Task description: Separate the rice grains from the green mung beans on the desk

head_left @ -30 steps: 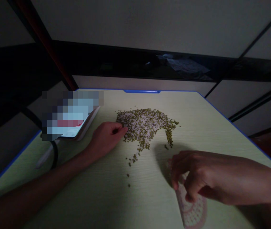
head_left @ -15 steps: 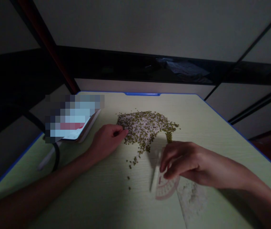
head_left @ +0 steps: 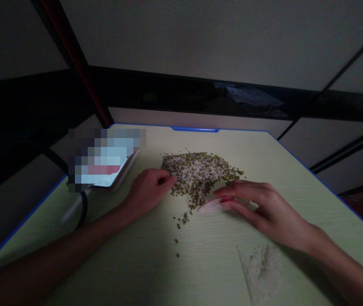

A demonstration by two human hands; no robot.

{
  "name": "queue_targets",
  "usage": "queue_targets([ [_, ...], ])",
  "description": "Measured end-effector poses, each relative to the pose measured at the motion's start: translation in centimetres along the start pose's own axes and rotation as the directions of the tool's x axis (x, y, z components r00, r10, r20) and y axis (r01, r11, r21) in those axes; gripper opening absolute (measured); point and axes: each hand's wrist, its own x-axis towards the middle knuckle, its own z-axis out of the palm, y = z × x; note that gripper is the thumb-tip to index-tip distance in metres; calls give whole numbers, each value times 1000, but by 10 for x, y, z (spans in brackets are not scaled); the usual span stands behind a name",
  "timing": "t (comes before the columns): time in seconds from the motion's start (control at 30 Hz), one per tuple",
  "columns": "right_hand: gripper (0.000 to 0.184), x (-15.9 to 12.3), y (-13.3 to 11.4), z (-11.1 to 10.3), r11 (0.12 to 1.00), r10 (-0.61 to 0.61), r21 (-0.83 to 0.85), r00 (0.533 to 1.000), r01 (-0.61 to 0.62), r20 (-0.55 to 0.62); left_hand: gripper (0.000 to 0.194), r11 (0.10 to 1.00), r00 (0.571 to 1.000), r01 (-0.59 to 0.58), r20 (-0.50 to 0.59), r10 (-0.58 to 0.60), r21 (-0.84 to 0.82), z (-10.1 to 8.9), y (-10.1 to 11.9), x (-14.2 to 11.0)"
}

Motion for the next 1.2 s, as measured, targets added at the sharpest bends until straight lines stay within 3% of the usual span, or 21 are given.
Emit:
queue_targets([
  [0.23,24,3,0,2,1000,17,-21,1000,-17,22,35,1000,1000,-5,0,5,-6,0,0,0],
  [0.5,29,3,6,2,987,139,-66,987,-144,-80,36,1000,1000,-8,2,8,1,0,-1,0],
  [0.87,26,2,3,3,979,205,5,978,-205,38,36,1000,1000,-4,0,4,-2,0,1,0],
  [1.2,28,2,10,-1,960,279,-27,960,-278,10,35,1000,1000,-1,-3,1,6,0,0,0],
])
